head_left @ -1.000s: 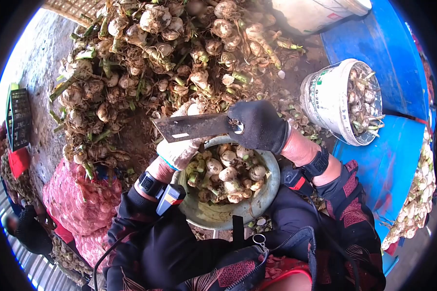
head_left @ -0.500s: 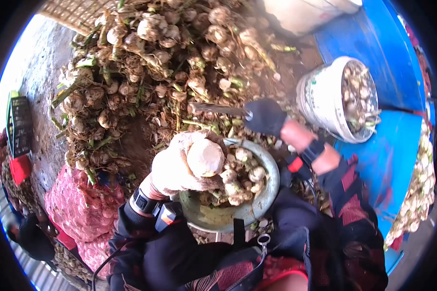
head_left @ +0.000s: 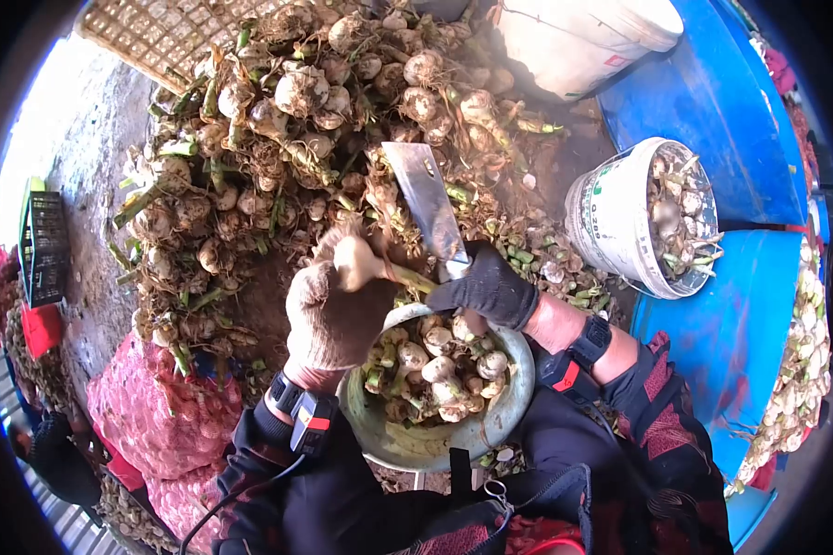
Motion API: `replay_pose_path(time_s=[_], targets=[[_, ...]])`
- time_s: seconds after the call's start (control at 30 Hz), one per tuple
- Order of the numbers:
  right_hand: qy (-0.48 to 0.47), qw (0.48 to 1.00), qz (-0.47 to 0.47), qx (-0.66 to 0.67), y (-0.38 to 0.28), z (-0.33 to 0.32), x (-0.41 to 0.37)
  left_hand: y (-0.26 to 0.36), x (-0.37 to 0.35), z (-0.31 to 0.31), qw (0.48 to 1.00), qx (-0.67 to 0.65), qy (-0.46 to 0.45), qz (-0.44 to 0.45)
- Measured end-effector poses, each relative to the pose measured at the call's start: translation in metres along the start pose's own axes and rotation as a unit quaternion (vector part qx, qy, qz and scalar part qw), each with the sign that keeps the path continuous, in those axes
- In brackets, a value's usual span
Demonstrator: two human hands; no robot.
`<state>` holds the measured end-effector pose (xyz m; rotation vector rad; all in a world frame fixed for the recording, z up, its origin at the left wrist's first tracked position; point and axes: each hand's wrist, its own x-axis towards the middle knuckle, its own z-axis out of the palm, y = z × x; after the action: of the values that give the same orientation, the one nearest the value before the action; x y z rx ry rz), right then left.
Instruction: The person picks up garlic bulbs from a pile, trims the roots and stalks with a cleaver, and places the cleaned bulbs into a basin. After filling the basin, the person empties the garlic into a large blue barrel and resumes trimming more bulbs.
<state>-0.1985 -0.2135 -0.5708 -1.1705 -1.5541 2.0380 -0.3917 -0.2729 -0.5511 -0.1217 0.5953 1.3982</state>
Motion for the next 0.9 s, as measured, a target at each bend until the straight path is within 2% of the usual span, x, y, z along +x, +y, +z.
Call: replay_pose_path(time_s=[0.03, 0.07, 0.1, 0.13, 0.17, 0.2, 0.23, 0.27, 0.3, 0.33, 0.4, 0.43, 0.47, 0.5, 0.53, 0.57, 0.6, 0.63, 0.67, 0.7, 0.73, 0.8, 0.83, 0.87, 0.9], targets=[[0.013, 0.998, -0.065, -0.014, 0.0, -0.003, -0.001, 0.006, -0.008, 0.002, 0.967, 0.246, -0.027, 0.061], [0.025, 0.991, -0.127, -0.027, 0.0, -0.006, -0.002, 0.016, 0.002, 0.005, 0.992, 0.083, -0.011, -0.091], [0.0, 0.988, -0.041, -0.148, 0.0, -0.016, 0.001, 0.021, -0.005, 0.008, 0.929, 0.363, -0.04, -0.05], [0.0, 0.988, -0.039, -0.148, 0.001, -0.019, 0.004, 0.025, -0.013, 0.013, 0.788, 0.612, -0.065, -0.006], [0.0, 0.976, -0.036, -0.213, -0.004, -0.019, 0.003, 0.018, -0.011, 0.011, 0.63, 0.763, -0.097, 0.104], [0.0, 0.96, -0.034, -0.279, -0.007, -0.019, 0.003, 0.016, -0.01, 0.015, 0.535, 0.827, -0.112, 0.129], [0.047, 0.955, -0.111, -0.272, 0.006, -0.019, 0.003, 0.014, -0.008, 0.015, 0.491, 0.857, -0.115, 0.107], [0.048, 0.956, -0.105, -0.271, 0.002, -0.019, 0.002, 0.011, -0.006, 0.014, 0.447, 0.883, -0.119, 0.084], [0.045, 0.968, -0.07, -0.238, -0.006, -0.02, 0.003, 0.008, -0.004, 0.011, 0.475, 0.869, -0.115, 0.079], [0.043, 0.977, -0.038, -0.205, -0.01, -0.024, 0.004, 0.007, -0.002, 0.005, 0.549, 0.832, -0.083, 0.018], [0.149, 0.942, -0.126, -0.273, -0.003, -0.032, 0.008, 0.006, 0.005, -0.007, 0.727, 0.672, 0.039, -0.134], [0.14, 0.95, -0.13, -0.248, -0.005, -0.035, 0.007, 0.015, 0.006, -0.021, 0.529, 0.817, -0.222, 0.068], [0.131, 0.957, -0.133, -0.222, -0.009, -0.037, 0.005, 0.016, 0.008, -0.034, 0.529, 0.816, -0.222, 0.066], [0.132, 0.957, -0.132, -0.221, -0.011, -0.033, 0.0, 0.014, 0.011, -0.043, 0.535, 0.801, -0.24, 0.119], [0.106, 0.972, -0.128, -0.163, -0.013, -0.025, -0.005, 0.013, 0.013, -0.049, 0.539, 0.783, -0.257, 0.174], [0.079, 0.983, -0.125, -0.105, -0.015, -0.02, -0.007, 0.011, 0.006, -0.024, 0.749, 0.653, -0.101, -0.052], [0.012, 0.993, -0.033, -0.116, -0.007, -0.019, -0.005, 0.012, 0.011, -0.025, 0.592, 0.756, -0.224, 0.167], [-0.004, 0.977, 0.026, -0.212, 0.013, -0.017, 0.001, 0.012, 0.004, -0.02, 0.763, 0.629, -0.143, 0.044], [-0.017, 0.949, 0.083, -0.305, 0.033, -0.016, 0.006, 0.013, -0.006, -0.007, 0.882, 0.461, -0.055, -0.082], [-0.06, 0.941, 0.068, -0.327, 0.04, -0.018, 0.003, 0.006, -0.004, -0.018, 0.919, 0.307, -0.245, -0.038], [-0.107, 0.93, 0.054, -0.348, 0.047, -0.022, 0.001, 0.013, -0.013, -0.027, 0.866, 0.421, -0.263, -0.055], [-0.097, 0.94, 0.082, -0.317, 0.051, -0.031, -0.001, 0.015, -0.016, 0.007, 0.739, 0.543, -0.252, -0.31], [-0.064, 0.943, 0.107, -0.31, 0.051, -0.038, -0.003, 0.003, -0.01, -0.01, 0.716, 0.58, -0.365, -0.136], [-0.029, 0.944, 0.132, -0.3, 0.037, -0.041, -0.006, 0.018, 0.001, 0.01, 0.683, 0.619, -0.273, -0.274], [-0.028, 0.945, 0.134, -0.298, 0.04, -0.045, -0.007, 0.022, 0.013, 0.002, 0.699, 0.637, -0.242, -0.217]])
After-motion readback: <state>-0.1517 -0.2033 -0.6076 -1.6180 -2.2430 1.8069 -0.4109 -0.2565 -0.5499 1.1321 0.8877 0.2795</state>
